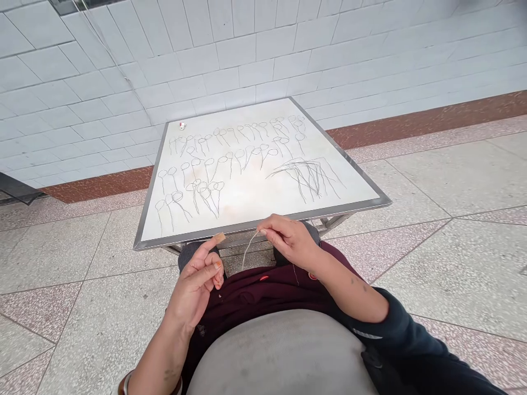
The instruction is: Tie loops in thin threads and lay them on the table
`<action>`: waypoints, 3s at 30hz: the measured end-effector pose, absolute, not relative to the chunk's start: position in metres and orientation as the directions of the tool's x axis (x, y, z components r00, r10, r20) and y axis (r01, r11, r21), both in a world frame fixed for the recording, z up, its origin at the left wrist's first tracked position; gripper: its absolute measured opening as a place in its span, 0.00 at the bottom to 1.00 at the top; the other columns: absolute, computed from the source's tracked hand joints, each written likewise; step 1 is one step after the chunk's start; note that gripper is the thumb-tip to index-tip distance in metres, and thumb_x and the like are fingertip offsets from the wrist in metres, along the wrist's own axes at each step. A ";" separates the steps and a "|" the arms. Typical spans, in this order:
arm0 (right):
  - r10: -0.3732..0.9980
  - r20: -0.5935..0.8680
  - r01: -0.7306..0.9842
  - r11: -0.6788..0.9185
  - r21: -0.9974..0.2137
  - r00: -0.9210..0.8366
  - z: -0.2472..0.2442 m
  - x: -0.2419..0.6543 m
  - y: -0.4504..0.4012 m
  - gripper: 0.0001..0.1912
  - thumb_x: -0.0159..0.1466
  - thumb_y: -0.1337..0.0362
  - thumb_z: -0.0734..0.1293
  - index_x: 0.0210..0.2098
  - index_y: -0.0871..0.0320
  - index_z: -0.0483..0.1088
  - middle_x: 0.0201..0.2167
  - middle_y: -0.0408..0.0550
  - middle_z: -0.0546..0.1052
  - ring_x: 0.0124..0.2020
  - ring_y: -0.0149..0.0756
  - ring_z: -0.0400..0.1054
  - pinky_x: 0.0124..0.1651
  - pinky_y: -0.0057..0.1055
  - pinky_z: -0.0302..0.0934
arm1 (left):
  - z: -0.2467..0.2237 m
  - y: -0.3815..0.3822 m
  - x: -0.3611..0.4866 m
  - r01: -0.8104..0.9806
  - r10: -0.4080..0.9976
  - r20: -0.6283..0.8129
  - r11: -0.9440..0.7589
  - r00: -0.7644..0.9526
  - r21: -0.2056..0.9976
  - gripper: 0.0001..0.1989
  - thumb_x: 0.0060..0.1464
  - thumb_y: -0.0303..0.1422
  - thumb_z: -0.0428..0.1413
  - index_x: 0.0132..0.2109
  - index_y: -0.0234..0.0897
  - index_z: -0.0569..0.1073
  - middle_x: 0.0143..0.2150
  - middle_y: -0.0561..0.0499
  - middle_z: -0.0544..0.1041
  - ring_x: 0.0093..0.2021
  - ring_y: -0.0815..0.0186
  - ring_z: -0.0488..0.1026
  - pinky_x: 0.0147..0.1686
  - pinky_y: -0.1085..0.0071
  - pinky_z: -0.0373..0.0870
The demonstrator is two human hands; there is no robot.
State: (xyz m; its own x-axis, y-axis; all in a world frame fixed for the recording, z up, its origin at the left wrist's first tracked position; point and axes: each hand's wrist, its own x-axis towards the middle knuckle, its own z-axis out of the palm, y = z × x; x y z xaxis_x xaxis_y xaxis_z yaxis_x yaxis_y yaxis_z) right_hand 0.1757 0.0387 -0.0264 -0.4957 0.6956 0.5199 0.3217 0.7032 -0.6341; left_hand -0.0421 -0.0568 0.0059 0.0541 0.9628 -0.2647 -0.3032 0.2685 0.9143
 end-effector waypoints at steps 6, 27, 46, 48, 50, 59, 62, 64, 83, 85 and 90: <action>0.635 0.527 0.253 0.741 -0.622 -0.565 -0.024 0.170 0.032 0.08 0.68 0.68 0.58 0.40 0.57 0.69 0.33 0.46 0.75 0.34 0.31 0.69 0.37 0.26 0.61 | 0.015 -0.043 -0.030 0.071 0.984 -0.169 0.165 0.048 0.984 0.26 0.60 0.38 0.53 0.64 0.44 0.60 0.34 0.52 0.74 0.34 0.69 0.68 0.35 0.72 0.63; 0.567 0.478 0.099 0.707 -0.700 -0.671 -0.028 0.163 0.031 0.08 0.69 0.64 0.59 0.39 0.57 0.69 0.32 0.45 0.75 0.35 0.31 0.67 0.38 0.27 0.60 | 0.015 -0.041 -0.010 -0.122 0.966 -0.205 0.225 0.156 0.967 0.29 0.60 0.37 0.54 0.66 0.45 0.59 0.27 0.55 0.74 0.18 0.75 0.61 0.19 0.78 0.61; 0.728 0.402 0.171 0.573 -0.801 -0.555 -0.016 0.163 0.024 0.08 0.68 0.66 0.59 0.37 0.56 0.69 0.31 0.44 0.73 0.33 0.31 0.66 0.38 0.28 0.60 | 0.019 -0.047 -0.016 -0.149 0.972 -0.217 0.229 0.094 0.962 0.29 0.59 0.37 0.56 0.66 0.43 0.60 0.31 0.53 0.76 0.23 0.73 0.69 0.26 0.75 0.68; 0.745 0.413 0.187 0.573 -0.798 -0.524 -0.017 0.162 0.023 0.08 0.68 0.66 0.59 0.37 0.56 0.69 0.32 0.45 0.74 0.35 0.31 0.67 0.39 0.28 0.61 | 0.020 -0.045 -0.015 -0.072 0.978 -0.196 0.201 0.074 0.977 0.30 0.58 0.37 0.56 0.66 0.45 0.59 0.36 0.51 0.77 0.30 0.70 0.73 0.35 0.72 0.71; 0.756 0.415 0.200 0.571 -0.796 -0.507 -0.017 0.161 0.023 0.08 0.68 0.66 0.59 0.37 0.56 0.70 0.33 0.45 0.74 0.35 0.32 0.67 0.39 0.29 0.61 | 0.021 -0.041 -0.014 -0.013 0.987 -0.155 0.155 0.030 0.988 0.31 0.57 0.36 0.57 0.66 0.47 0.59 0.40 0.51 0.77 0.36 0.68 0.73 0.39 0.69 0.71; 0.783 0.341 0.133 0.469 -0.873 -0.521 -0.018 0.161 0.024 0.08 0.68 0.63 0.61 0.39 0.56 0.72 0.33 0.45 0.75 0.34 0.32 0.67 0.38 0.28 0.61 | 0.021 -0.026 -0.016 0.092 0.991 -0.123 0.127 -0.050 0.988 0.30 0.53 0.35 0.60 0.62 0.43 0.65 0.35 0.52 0.77 0.26 0.71 0.70 0.25 0.75 0.68; 0.812 0.293 0.159 0.421 -0.893 -0.505 -0.019 0.160 0.023 0.08 0.68 0.62 0.61 0.37 0.56 0.72 0.31 0.44 0.74 0.32 0.31 0.65 0.36 0.27 0.59 | 0.025 -0.024 -0.016 0.172 0.991 -0.122 0.130 -0.052 0.977 0.29 0.52 0.34 0.60 0.61 0.42 0.66 0.35 0.51 0.78 0.26 0.70 0.71 0.22 0.76 0.66; 0.824 0.279 0.161 0.401 -0.902 -0.493 -0.019 0.159 0.022 0.08 0.67 0.62 0.61 0.36 0.56 0.71 0.29 0.43 0.73 0.30 0.30 0.64 0.34 0.27 0.58 | 0.027 -0.024 -0.016 0.218 0.992 -0.117 0.124 -0.045 0.968 0.28 0.53 0.34 0.59 0.61 0.43 0.67 0.35 0.51 0.78 0.26 0.70 0.72 0.21 0.76 0.66; 0.845 0.022 -0.154 -0.072 -0.985 -0.535 -0.031 0.154 0.028 0.13 0.62 0.54 0.67 0.35 0.58 0.68 0.24 0.36 0.65 0.18 0.21 0.52 0.20 0.22 0.49 | 0.025 -0.016 -0.011 0.297 0.999 -0.010 0.025 -0.052 0.955 0.25 0.54 0.33 0.57 0.60 0.42 0.68 0.36 0.51 0.79 0.30 0.68 0.72 0.28 0.74 0.68; 0.833 0.015 -0.189 -0.108 -0.976 -0.553 -0.031 0.153 0.027 0.13 0.61 0.54 0.68 0.33 0.58 0.67 0.24 0.36 0.66 0.18 0.21 0.53 0.20 0.21 0.49 | 0.023 -0.015 -0.011 0.324 0.999 0.014 0.000 -0.041 0.946 0.24 0.54 0.32 0.57 0.59 0.43 0.69 0.35 0.52 0.79 0.31 0.68 0.71 0.30 0.73 0.68; 0.847 -0.010 -0.234 -0.158 -0.959 -0.532 -0.034 0.147 0.024 0.14 0.60 0.54 0.69 0.30 0.58 0.65 0.22 0.35 0.65 0.17 0.21 0.52 0.19 0.21 0.47 | 0.018 -0.015 -0.006 0.298 0.998 0.037 -0.017 -0.060 0.954 0.23 0.54 0.31 0.57 0.58 0.43 0.70 0.32 0.53 0.78 0.32 0.67 0.72 0.37 0.70 0.69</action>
